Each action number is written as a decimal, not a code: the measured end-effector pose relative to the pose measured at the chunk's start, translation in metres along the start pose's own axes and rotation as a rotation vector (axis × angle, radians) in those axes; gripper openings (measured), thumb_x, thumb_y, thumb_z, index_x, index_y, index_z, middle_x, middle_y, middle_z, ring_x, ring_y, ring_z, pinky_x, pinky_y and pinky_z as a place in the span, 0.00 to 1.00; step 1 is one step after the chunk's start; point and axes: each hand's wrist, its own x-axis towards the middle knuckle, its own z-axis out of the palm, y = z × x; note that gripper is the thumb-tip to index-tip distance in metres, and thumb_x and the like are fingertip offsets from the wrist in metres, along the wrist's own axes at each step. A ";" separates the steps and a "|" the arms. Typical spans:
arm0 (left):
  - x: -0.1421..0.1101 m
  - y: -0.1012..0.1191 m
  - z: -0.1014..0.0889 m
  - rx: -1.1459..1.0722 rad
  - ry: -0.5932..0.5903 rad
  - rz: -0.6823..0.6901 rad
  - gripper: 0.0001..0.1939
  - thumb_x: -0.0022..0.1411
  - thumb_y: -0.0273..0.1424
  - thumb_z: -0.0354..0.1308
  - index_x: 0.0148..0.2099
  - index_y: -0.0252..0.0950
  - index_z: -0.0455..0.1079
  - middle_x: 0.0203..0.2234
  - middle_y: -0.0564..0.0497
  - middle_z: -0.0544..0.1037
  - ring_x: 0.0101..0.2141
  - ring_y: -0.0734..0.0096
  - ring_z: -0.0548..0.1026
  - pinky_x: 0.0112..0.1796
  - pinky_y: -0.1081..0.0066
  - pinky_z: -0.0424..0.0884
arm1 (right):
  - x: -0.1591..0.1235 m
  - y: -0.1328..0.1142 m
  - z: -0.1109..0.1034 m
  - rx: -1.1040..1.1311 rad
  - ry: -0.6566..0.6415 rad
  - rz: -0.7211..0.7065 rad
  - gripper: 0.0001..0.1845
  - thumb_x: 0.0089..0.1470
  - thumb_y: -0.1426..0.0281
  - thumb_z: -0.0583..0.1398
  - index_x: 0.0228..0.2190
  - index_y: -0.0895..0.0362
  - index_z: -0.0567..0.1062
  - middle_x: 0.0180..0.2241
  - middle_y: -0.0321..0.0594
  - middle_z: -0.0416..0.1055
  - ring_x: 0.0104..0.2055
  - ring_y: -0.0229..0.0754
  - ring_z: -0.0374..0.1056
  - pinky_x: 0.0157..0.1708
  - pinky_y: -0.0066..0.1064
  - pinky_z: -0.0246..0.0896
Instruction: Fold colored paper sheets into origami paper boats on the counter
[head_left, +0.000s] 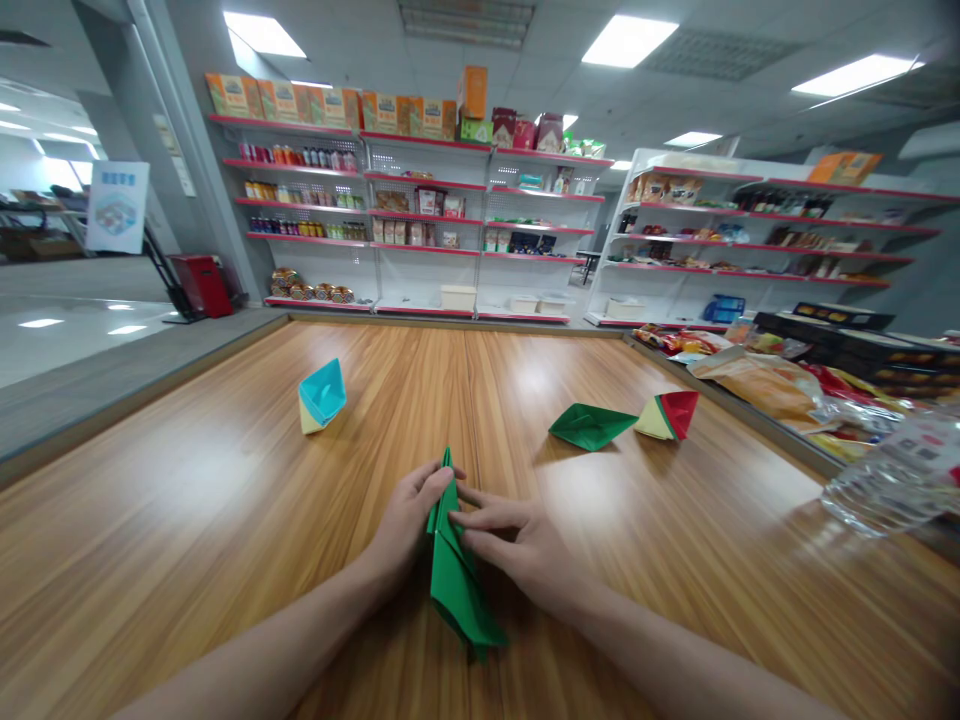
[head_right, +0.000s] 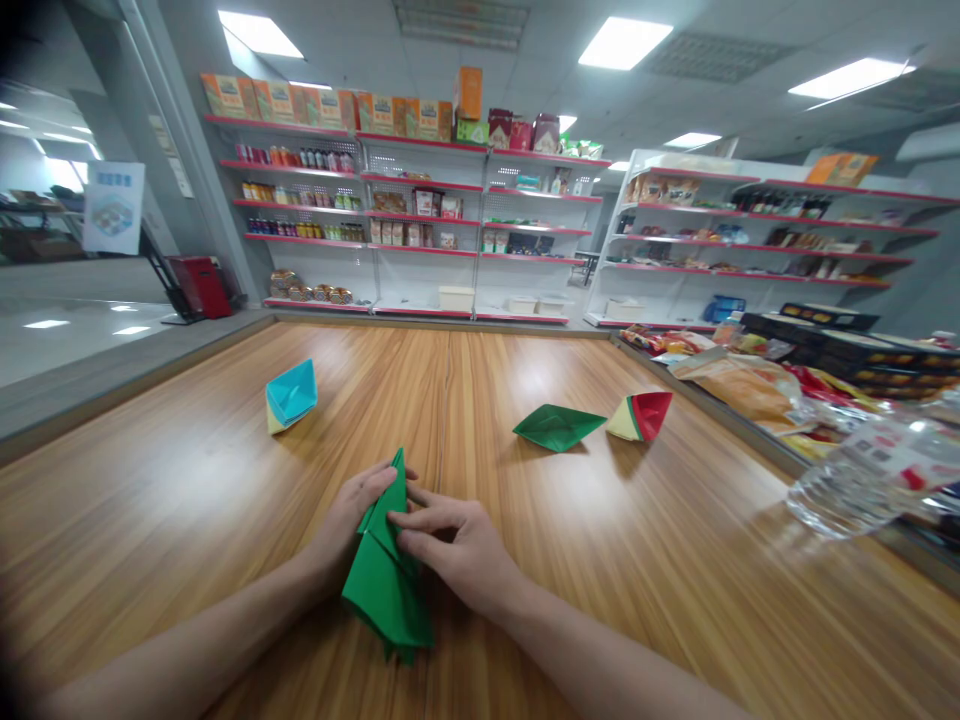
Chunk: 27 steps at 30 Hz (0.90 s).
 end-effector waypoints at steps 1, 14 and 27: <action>-0.001 -0.002 0.001 0.040 0.002 0.012 0.17 0.53 0.43 0.57 0.34 0.32 0.71 0.22 0.51 0.73 0.23 0.70 0.70 0.27 0.73 0.64 | 0.001 0.001 0.000 0.083 0.015 0.058 0.12 0.50 0.62 0.63 0.36 0.54 0.79 0.48 0.44 0.72 0.55 0.49 0.63 0.56 0.44 0.55; -0.003 0.001 0.010 0.290 -0.104 -0.056 0.19 0.55 0.45 0.54 0.28 0.33 0.68 0.19 0.52 0.70 0.22 0.69 0.68 0.25 0.72 0.60 | 0.007 0.007 -0.005 0.294 0.203 0.334 0.19 0.36 0.62 0.70 0.27 0.61 0.73 0.24 0.37 0.74 0.27 0.38 0.70 0.26 0.29 0.66; -0.001 0.007 0.002 0.249 -0.385 -0.205 0.18 0.50 0.44 0.62 0.30 0.31 0.73 0.23 0.49 0.74 0.25 0.68 0.70 0.26 0.74 0.62 | 0.010 0.017 -0.025 0.473 0.040 0.530 0.25 0.29 0.72 0.72 0.34 0.60 0.72 0.25 0.34 0.72 0.26 0.36 0.68 0.29 0.27 0.62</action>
